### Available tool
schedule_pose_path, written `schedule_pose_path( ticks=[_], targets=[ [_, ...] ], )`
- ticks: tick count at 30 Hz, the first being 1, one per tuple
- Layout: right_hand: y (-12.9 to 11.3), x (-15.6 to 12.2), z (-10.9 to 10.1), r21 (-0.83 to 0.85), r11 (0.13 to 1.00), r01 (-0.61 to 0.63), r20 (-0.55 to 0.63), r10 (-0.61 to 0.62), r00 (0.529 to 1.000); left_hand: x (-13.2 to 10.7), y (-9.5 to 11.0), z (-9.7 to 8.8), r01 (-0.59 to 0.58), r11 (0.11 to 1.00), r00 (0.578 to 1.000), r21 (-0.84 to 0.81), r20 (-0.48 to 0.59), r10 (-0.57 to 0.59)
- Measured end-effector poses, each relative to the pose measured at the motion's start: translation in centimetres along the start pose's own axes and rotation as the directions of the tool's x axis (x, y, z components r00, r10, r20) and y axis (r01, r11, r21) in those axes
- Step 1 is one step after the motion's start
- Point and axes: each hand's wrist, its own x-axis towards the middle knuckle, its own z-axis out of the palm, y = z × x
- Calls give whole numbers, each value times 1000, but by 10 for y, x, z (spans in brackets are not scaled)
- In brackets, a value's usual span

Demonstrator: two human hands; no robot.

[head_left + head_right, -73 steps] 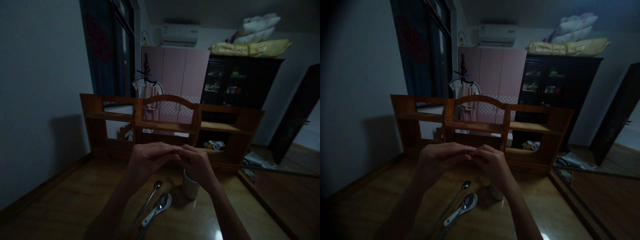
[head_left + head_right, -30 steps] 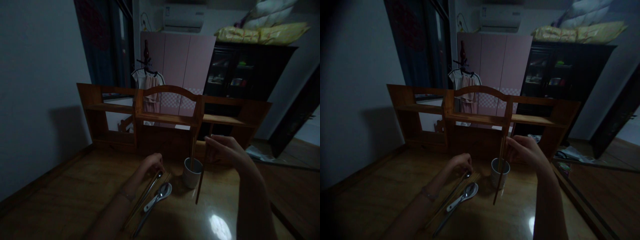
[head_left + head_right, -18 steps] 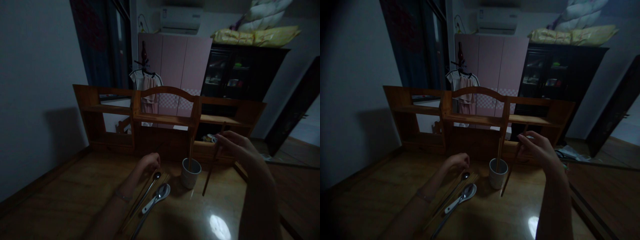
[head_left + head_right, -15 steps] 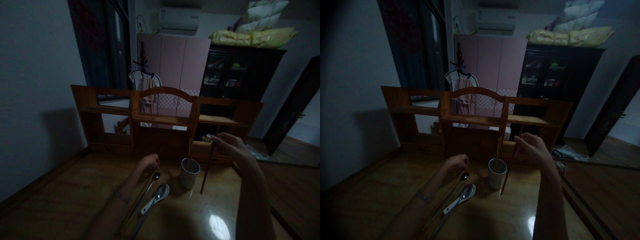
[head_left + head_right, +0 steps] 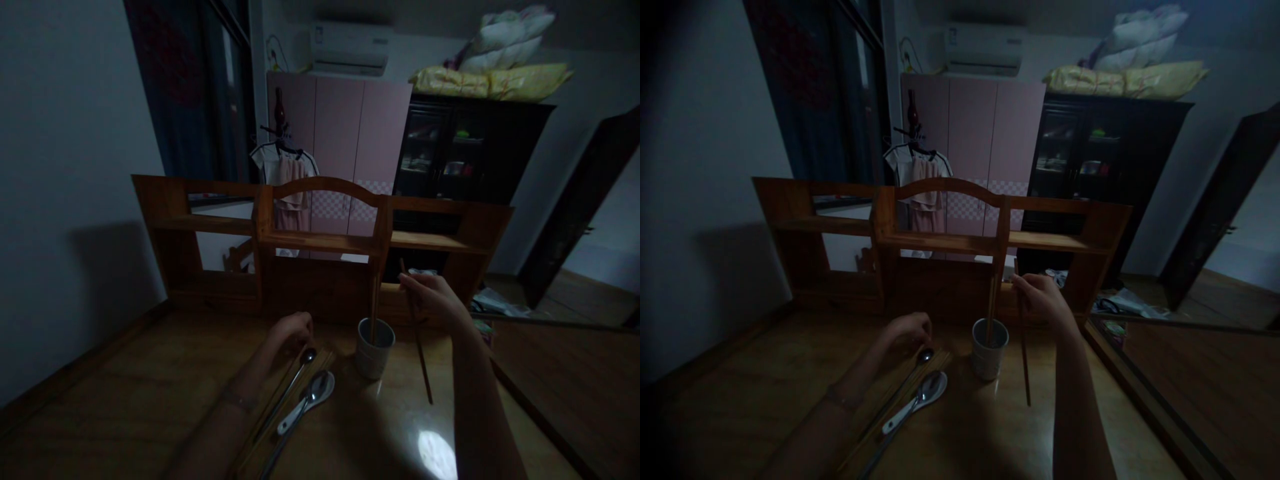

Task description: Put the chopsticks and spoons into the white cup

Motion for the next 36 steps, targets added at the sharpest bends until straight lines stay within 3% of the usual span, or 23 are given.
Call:
schedule_pose_path(
  ticks=[3,6,8,9,11,14,20,26,30,36],
  targets=[
    [-6,-2,0,36,999,3,-6,-2,1000,-19,11,-18,-91,992,994,-91,59,97],
    [-12,-4,0,108,994,-2,1,2,1000,-55,31,-40,-238,947,964,-216,65,258],
    [-18,-7,2,149,989,-4,28,0,1000,-85,46,-52,-420,847,887,-326,52,460],
    [-21,-8,3,168,986,-6,46,-1,999,-99,53,-57,-484,799,856,-356,-3,517],
    [-27,-10,6,207,978,-14,84,-4,996,-123,65,-62,-538,748,825,-388,-61,561],
    [-32,-13,9,253,967,-22,116,-8,993,-144,74,-64,-547,732,826,-405,-117,552],
    [-42,-16,17,302,953,-23,215,-44,976,-150,80,-61,-555,699,826,-450,-200,527],
    [-70,-24,71,418,906,-69,476,-153,866,-147,99,-48,-636,593,771,-494,-434,465],
    [-79,-27,99,448,893,-46,464,-188,866,-144,108,-39,-692,529,714,-491,-572,404],
    [-75,-23,98,374,925,-63,473,-132,871,-130,111,-36,-720,482,684,-499,-627,373]
  ],
)
